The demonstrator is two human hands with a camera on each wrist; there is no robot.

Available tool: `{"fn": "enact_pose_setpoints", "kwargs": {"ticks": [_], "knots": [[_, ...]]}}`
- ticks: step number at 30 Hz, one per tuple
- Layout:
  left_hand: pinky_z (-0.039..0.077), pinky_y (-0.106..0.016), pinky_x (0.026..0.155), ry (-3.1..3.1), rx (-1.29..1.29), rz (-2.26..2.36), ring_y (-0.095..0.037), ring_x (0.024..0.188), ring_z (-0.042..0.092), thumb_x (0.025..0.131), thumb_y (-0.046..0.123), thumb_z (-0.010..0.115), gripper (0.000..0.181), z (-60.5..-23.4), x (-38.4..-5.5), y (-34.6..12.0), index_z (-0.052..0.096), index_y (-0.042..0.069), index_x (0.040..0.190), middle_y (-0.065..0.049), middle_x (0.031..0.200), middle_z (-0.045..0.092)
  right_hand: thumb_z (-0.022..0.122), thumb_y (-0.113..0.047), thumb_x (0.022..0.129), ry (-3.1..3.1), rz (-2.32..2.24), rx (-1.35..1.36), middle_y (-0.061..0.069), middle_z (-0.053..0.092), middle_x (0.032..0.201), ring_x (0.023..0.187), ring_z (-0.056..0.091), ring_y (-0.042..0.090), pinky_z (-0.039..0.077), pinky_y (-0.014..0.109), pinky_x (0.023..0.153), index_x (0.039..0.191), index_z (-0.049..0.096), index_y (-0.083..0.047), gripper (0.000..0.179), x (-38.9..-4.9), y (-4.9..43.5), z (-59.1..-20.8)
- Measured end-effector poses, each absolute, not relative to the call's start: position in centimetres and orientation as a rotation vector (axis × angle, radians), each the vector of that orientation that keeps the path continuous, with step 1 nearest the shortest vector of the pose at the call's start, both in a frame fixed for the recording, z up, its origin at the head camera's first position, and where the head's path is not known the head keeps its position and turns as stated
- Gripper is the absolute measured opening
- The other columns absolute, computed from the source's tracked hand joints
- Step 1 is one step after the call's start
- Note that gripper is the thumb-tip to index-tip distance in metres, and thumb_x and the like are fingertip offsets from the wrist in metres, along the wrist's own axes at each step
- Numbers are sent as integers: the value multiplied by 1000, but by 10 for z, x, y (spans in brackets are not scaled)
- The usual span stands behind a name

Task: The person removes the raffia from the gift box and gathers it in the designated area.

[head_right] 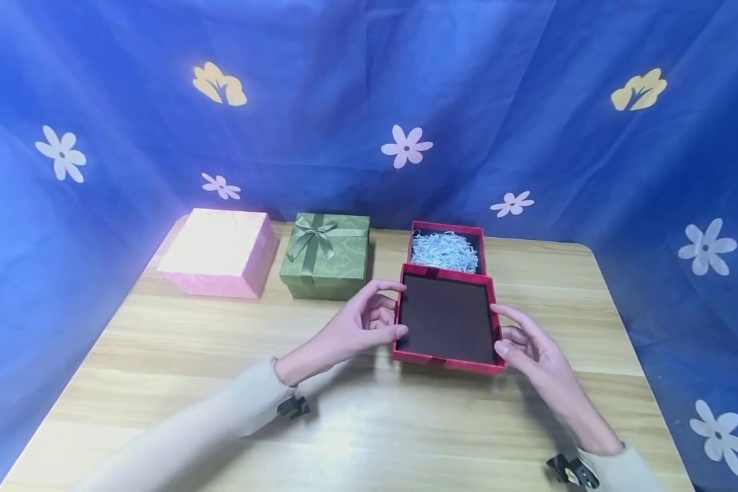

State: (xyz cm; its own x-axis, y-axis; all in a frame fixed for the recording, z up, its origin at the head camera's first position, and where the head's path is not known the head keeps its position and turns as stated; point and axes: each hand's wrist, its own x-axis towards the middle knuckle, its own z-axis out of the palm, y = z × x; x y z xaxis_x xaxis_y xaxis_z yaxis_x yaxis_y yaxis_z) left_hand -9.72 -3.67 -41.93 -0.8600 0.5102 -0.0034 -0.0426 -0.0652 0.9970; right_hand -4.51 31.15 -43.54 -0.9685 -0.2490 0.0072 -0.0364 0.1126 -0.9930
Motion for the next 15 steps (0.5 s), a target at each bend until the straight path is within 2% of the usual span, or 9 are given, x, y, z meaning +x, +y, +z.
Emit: {"fn": "enact_pose_setpoints", "kwargs": {"ticks": [6,9,11,13,15], "knots": [[59,-26,73,1908,556,1917,-19,85,68,94,1,83,69,-428,-90,-38,49,8,153,-18,132,58,60,-1,111,2316,-1831,-285,11,69,136,121,70,16,59,27,94,167,42,-12,60,-39,313,-439],[59,-27,71,1972,558,1862,-20,82,70,94,-1,82,70,-433,-85,-36,49,8,155,-19,125,64,62,-4,110,2354,-1778,-281,15,67,136,120,69,17,59,26,93,167,42,-14,61,-36,313,-442],[59,-28,70,2004,541,1829,-21,82,71,93,-2,82,73,-436,-82,-35,47,8,156,-17,127,63,64,-6,110,2380,-1742,-272,16,65,137,119,68,16,58,25,93,168,42,-16,62,-34,313,-444],[60,-29,71,2019,520,1809,-22,83,71,93,-3,81,77,-438,-79,-33,44,9,160,-17,131,62,65,-6,110,2390,-1722,-272,18,64,136,117,67,15,57,24,93,168,42,-16,63,-34,313,-448],[61,-29,72,2031,504,1797,-22,84,71,93,-5,81,82,-441,-77,-32,40,9,163,-16,143,57,65,-6,110,2388,-1711,-284,19,63,136,117,66,15,57,23,92,168,41,-15,64,-34,313,-452]]}}
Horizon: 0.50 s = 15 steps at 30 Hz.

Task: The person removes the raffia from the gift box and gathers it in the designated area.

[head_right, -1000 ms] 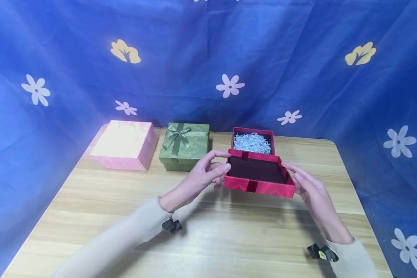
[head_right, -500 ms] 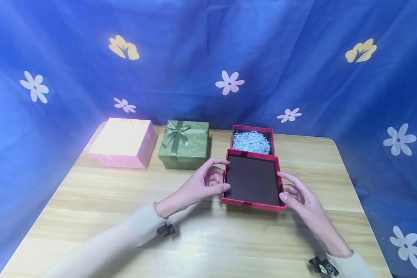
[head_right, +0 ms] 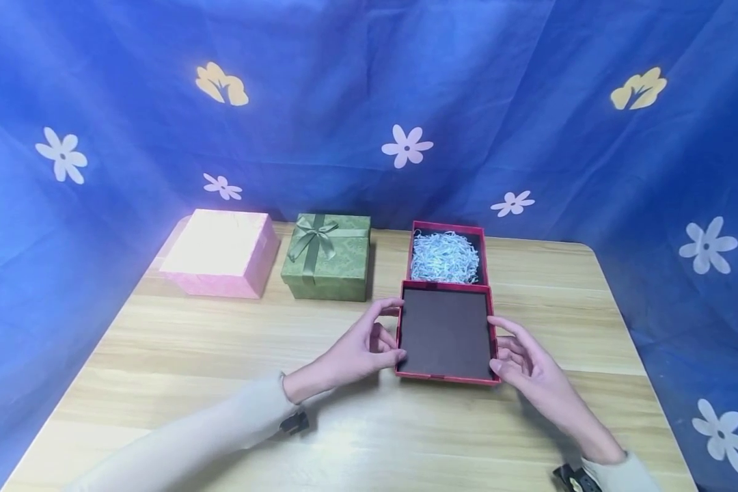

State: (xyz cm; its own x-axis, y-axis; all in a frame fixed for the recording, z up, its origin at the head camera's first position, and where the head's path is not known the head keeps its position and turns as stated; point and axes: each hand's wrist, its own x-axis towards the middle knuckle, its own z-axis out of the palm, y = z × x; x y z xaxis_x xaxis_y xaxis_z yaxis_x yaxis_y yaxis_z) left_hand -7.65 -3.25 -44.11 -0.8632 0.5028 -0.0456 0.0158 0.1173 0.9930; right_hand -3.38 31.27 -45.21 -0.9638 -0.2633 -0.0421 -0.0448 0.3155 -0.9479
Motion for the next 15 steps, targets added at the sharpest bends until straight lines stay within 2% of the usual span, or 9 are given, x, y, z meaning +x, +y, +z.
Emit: {"fn": "enact_pose_setpoints", "kwargs": {"ticks": [3,6,11,15], "knots": [[62,-29,77,2045,491,1790,-22,88,70,93,-8,80,89,-447,-75,-31,35,10,168,-16,158,47,66,-5,110,2365,-1711,-306,22,62,137,117,66,15,57,23,93,168,40,-14,65,-36,313,-459],[62,-29,78,2046,484,1784,-20,92,70,92,-10,78,94,-454,-75,-30,32,12,171,-17,165,41,66,-5,109,2316,-1729,-316,24,60,141,119,65,15,58,25,91,168,39,-13,65,-37,314,-465],[62,-31,68,2058,460,1748,-21,96,71,91,-11,76,97,-464,-72,-27,29,14,172,-17,169,36,65,-1,108,2254,-1745,-318,29,57,143,118,65,16,60,29,87,168,37,-10,66,-38,316,-475],[59,-27,65,2099,435,1716,-20,93,71,91,-9,76,95,-470,-70,-23,30,12,172,-18,168,37,68,-5,108,2257,-1703,-284,26,54,149,124,63,17,58,28,91,167,38,-11,66,-39,316,-479]]}}
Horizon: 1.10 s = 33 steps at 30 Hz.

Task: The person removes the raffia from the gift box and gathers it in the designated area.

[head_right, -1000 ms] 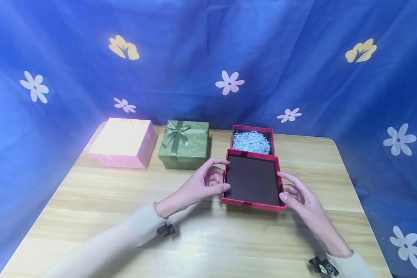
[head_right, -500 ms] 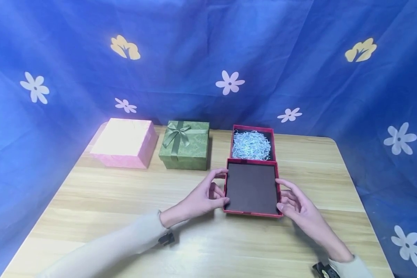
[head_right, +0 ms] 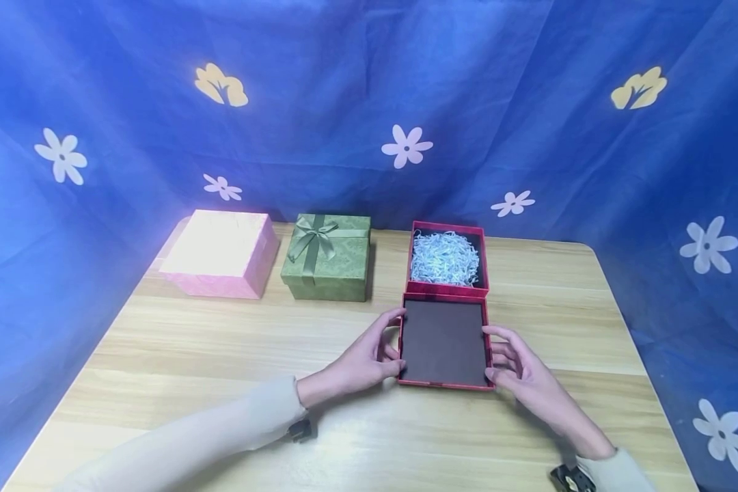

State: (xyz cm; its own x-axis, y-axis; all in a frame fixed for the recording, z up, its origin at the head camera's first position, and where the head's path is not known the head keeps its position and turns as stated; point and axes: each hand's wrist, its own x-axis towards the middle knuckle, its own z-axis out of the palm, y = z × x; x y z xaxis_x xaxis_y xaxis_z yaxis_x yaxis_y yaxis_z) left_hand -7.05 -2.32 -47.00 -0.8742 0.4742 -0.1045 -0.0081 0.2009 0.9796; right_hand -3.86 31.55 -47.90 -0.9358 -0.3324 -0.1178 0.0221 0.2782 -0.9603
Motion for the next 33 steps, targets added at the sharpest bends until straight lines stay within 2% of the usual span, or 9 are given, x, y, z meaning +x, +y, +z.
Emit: {"fn": "enact_pose_setpoints", "kwargs": {"ticks": [3,7,15,21,27,33], "knots": [[59,-26,67,2139,428,1675,-18,90,70,88,-9,76,95,-475,-71,-20,31,9,170,-19,167,38,69,-10,108,2271,-1649,-245,23,47,158,129,60,23,57,28,95,167,40,-13,66,-39,315,-481],[59,-26,73,2198,432,1597,-13,88,68,85,-9,75,97,-479,-73,-17,30,7,170,-17,167,38,69,-13,107,2270,-1611,-201,20,38,165,128,58,30,57,29,95,168,41,-15,67,-41,316,-482],[59,-25,75,2222,476,1553,-11,82,66,87,-9,79,98,-478,-73,-16,30,4,170,-19,162,41,70,-8,105,2254,-1610,-167,20,37,165,116,58,28,56,30,87,168,41,-16,69,-42,317,-487],[57,-24,78,2237,515,1537,-9,84,64,89,-5,81,99,-482,-74,-16,27,3,172,-15,164,40,69,-5,104,2242,-1614,-162,22,39,162,116,59,27,57,30,87,167,40,-13,70,-43,316,-487],[57,-25,80,2213,520,1572,-14,90,65,88,-2,82,98,-483,-78,-15,30,3,171,-13,166,40,71,-10,105,2351,-1520,-186,19,52,153,117,61,28,55,31,81,165,47,-17,65,-46,317,-481],[57,-25,78,2210,454,1642,-18,92,67,87,4,84,92,-483,-75,-18,40,6,168,-19,158,45,73,-21,107,2418,-1482,-175,16,51,160,133,57,37,54,31,94,165,48,-18,62,-48,316,-480]]}}
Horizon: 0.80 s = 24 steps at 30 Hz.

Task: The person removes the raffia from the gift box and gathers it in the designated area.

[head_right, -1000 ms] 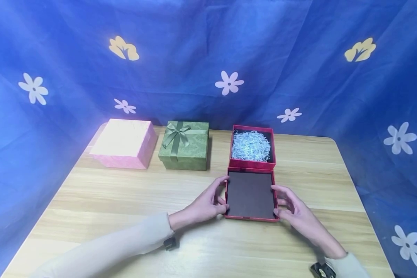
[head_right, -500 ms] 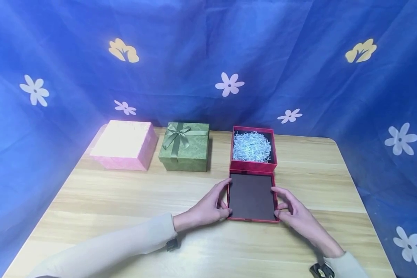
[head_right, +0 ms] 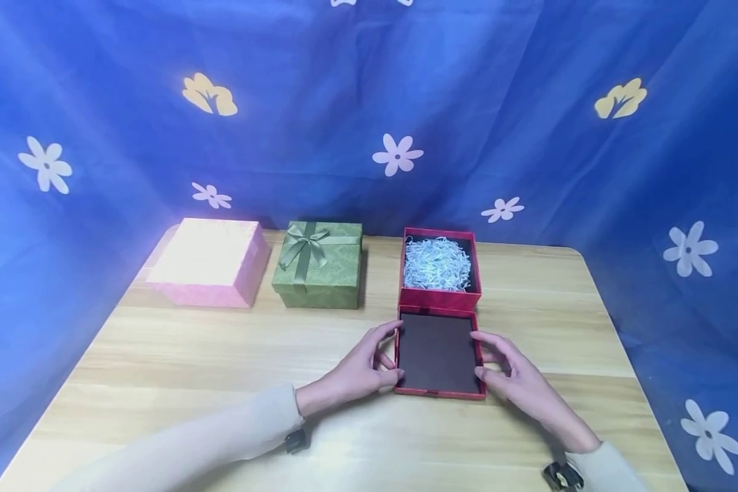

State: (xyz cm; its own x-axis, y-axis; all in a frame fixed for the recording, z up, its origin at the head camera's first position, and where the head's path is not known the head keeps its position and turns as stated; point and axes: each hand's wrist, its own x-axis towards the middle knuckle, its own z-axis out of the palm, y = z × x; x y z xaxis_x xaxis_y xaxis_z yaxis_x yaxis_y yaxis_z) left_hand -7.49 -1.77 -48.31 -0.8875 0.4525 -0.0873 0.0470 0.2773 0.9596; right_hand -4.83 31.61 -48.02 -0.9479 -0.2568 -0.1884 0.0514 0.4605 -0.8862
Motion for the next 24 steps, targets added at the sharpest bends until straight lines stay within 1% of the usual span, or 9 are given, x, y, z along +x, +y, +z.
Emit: {"fn": "enact_pose_setpoints", "kwargs": {"ticks": [4,6,10,13,15,18,19,21,24], "knots": [[56,-26,72,2231,393,1684,-28,100,65,86,12,86,95,-479,-77,-22,38,8,168,-23,154,46,72,-25,109,2461,-1497,-162,20,53,159,140,56,41,53,28,97,166,42,-14,65,-52,314,-479],[57,-30,76,2222,358,1723,-33,107,64,86,16,87,97,-474,-80,-25,36,8,169,-24,156,45,72,-25,109,2489,-1507,-159,22,51,161,142,54,45,52,25,97,167,38,-11,69,-55,312,-478],[58,-45,95,2197,313,1795,-41,131,56,88,27,88,104,-460,-86,-28,27,13,172,-23,165,39,72,-26,108,2567,-1533,-139,22,42,166,145,50,45,48,20,98,168,32,-8,74,-61,306,-470],[49,-57,112,2156,326,1853,-43,150,42,90,34,88,109,-451,-95,-26,20,18,175,-19,174,28,73,-24,108,2628,-1580,-132,20,39,167,146,48,42,47,19,101,168,31,-8,75,-68,304,-459],[42,-62,118,2121,347,1897,-45,156,34,91,37,88,112,-448,-103,-24,16,21,176,-17,178,20,73,-22,108,2649,-1626,-131,18,38,168,146,46,41,46,18,101,169,30,-8,76,-74,304,-451],[34,-64,122,2096,369,1932,-45,161,24,90,39,89,117,-448,-116,-18,11,25,176,-11,180,13,74,-20,106,2675,-1677,-133,15,37,169,147,45,40,46,16,101,169,29,-6,78,-86,303,-439],[31,-64,123,2106,371,1926,-45,161,22,90,39,90,119,-448,-120,-16,10,27,177,-9,181,11,74,-20,106,2685,-1679,-136,15,36,169,147,45,40,46,17,101,169,29,-7,78,-90,302,-436],[28,-63,125,2142,374,1906,-43,163,19,88,40,91,123,-448,-129,-12,7,28,177,-3,182,9,75,-21,106,2690,-1691,-136,14,36,169,149,44,39,47,26,106,170,29,-8,80,-100,300,-428],[26,-60,126,2221,379,1858,-38,164,17,85,39,93,128,-448,-142,-6,5,27,177,0,182,8,77,-25,104,2683,-1700,-140,13,35,171,152,41,39,43,49,115,170,28,-9,83,-115,294,-419]]}}
